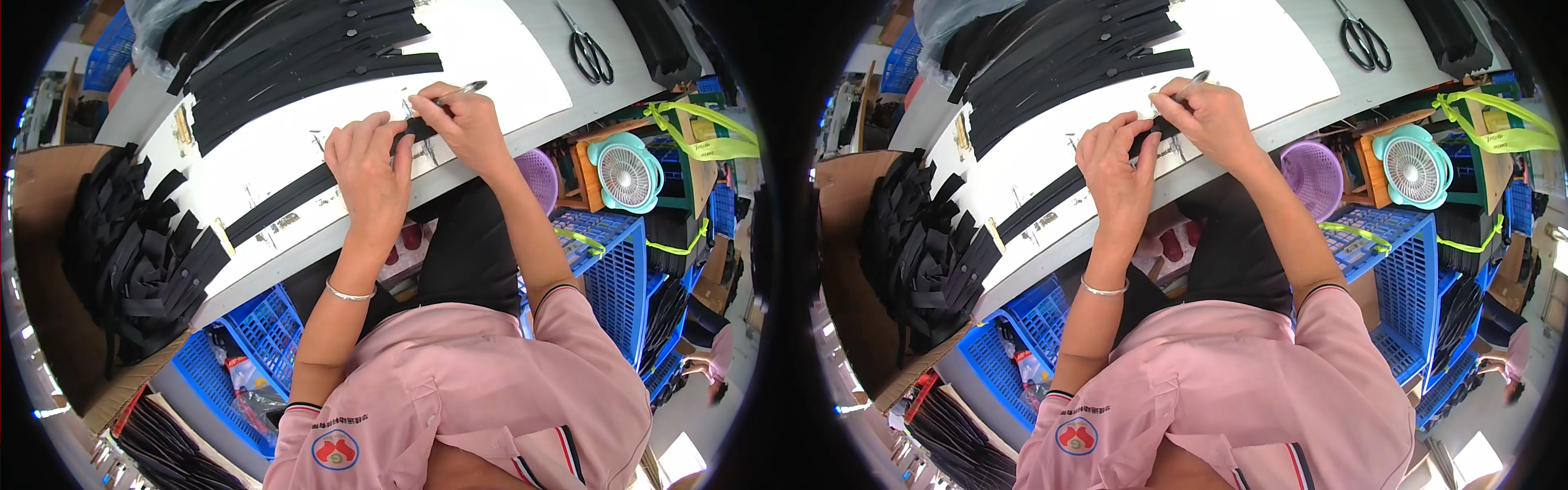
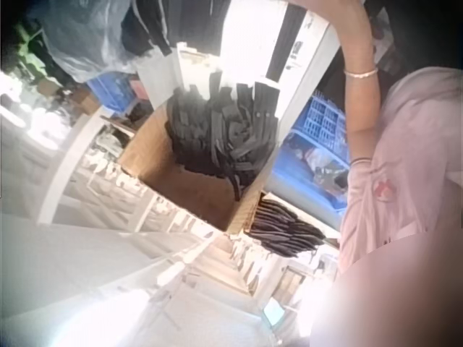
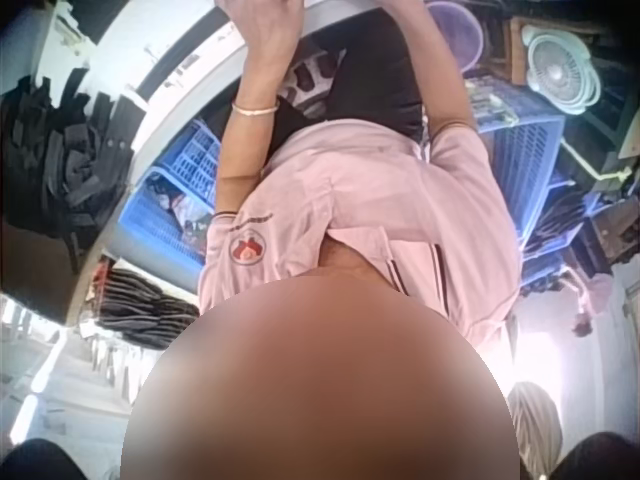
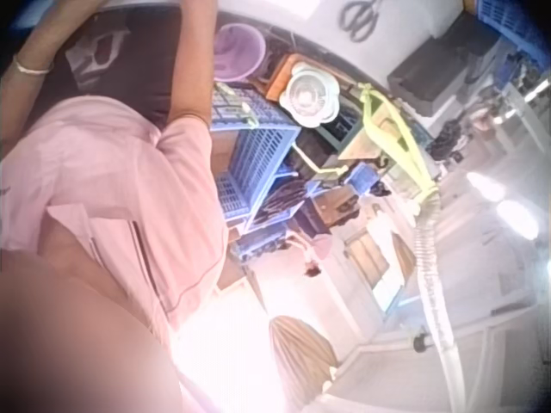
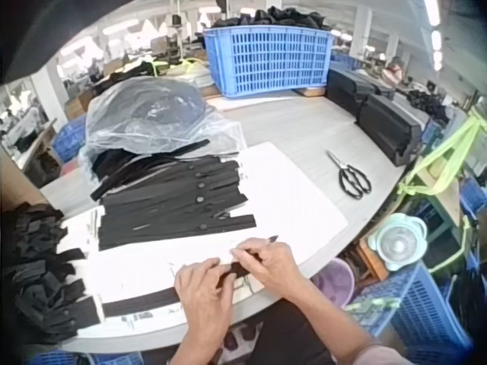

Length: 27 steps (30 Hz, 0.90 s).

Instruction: Marking zippers with a pen on a workbench.

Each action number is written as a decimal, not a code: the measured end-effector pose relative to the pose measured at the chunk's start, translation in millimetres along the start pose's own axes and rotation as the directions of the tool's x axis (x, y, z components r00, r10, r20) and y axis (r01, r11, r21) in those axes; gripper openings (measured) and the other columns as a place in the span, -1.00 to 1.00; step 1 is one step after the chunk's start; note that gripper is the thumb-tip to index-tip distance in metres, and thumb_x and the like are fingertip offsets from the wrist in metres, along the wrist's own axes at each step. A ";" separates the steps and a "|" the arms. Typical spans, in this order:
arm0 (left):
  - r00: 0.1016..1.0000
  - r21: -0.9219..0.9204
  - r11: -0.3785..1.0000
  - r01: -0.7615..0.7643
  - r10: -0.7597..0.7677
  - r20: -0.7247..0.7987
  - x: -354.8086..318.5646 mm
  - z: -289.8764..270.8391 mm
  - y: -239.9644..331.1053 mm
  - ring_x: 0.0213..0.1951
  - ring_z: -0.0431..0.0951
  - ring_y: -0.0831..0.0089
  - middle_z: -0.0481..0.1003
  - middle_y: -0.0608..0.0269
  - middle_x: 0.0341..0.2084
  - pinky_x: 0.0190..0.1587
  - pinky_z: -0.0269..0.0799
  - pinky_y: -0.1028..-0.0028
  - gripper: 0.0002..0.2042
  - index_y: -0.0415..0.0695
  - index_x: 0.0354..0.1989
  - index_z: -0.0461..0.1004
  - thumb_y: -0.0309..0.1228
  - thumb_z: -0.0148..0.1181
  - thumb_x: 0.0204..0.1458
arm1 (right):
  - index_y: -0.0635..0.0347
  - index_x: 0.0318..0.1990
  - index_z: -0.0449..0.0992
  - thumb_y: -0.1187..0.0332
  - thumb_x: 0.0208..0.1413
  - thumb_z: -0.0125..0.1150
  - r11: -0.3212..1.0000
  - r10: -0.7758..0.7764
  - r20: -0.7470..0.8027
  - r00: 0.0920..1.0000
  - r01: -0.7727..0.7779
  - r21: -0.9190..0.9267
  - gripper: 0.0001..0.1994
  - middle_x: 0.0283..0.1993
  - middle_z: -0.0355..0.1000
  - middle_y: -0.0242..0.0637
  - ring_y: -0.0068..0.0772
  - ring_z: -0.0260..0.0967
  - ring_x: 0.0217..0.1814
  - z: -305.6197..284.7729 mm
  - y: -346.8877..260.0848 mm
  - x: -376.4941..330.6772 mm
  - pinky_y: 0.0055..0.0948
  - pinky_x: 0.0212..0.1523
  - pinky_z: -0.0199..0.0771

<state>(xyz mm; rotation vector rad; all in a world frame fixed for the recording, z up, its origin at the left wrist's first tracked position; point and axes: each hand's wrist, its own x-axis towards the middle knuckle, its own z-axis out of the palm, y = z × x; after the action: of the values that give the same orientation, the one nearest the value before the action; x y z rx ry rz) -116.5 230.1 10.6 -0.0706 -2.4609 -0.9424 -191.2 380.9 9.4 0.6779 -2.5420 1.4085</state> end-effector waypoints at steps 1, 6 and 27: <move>1.000 0.000 1.000 0.001 -0.001 0.000 -0.3 -0.1 -0.1 0.03 0.49 0.21 0.58 0.23 -0.10 0.31 0.16 0.08 -0.84 -0.14 -0.22 0.63 -0.46 0.39 0.02 | 0.37 -0.31 0.63 0.35 0.28 0.29 0.988 0.090 0.015 0.996 -0.091 0.125 -0.78 -0.41 0.58 -0.39 -0.67 0.43 -0.42 -4.5 -4.6 -1.5 -0.58 -0.40 0.41; 1.000 -0.004 1.000 0.003 -0.003 -0.011 -0.4 1.2 0.3 0.03 0.49 0.21 0.58 0.24 -0.10 0.32 0.17 0.07 -0.83 -0.13 -0.21 0.63 -0.47 0.40 0.00 | 0.35 -0.32 0.63 0.37 0.27 0.28 0.977 0.103 0.104 0.989 -0.120 0.175 -0.80 -0.48 0.56 -0.39 -0.68 0.46 -0.44 -10.8 -0.4 -4.9 -0.58 -0.42 0.40; 0.983 0.089 0.995 -0.038 0.021 0.182 19.7 -28.9 -45.4 0.45 0.16 -0.07 0.30 -0.13 0.34 0.42 -0.25 -0.34 -0.51 -0.19 0.27 0.44 -0.20 0.24 0.23 | 0.31 -0.29 0.63 0.46 0.31 0.22 0.922 0.130 -0.093 0.987 -0.085 0.378 -0.86 -0.42 0.55 -0.42 -0.76 0.30 -0.45 -1.2 -4.6 -14.0 -0.67 -0.40 0.30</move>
<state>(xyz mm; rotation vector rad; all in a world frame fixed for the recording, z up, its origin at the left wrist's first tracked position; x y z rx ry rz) -131.1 174.7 10.5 -0.1679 -2.6584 -0.8414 -176.8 384.2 8.7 0.4924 -2.2719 1.9378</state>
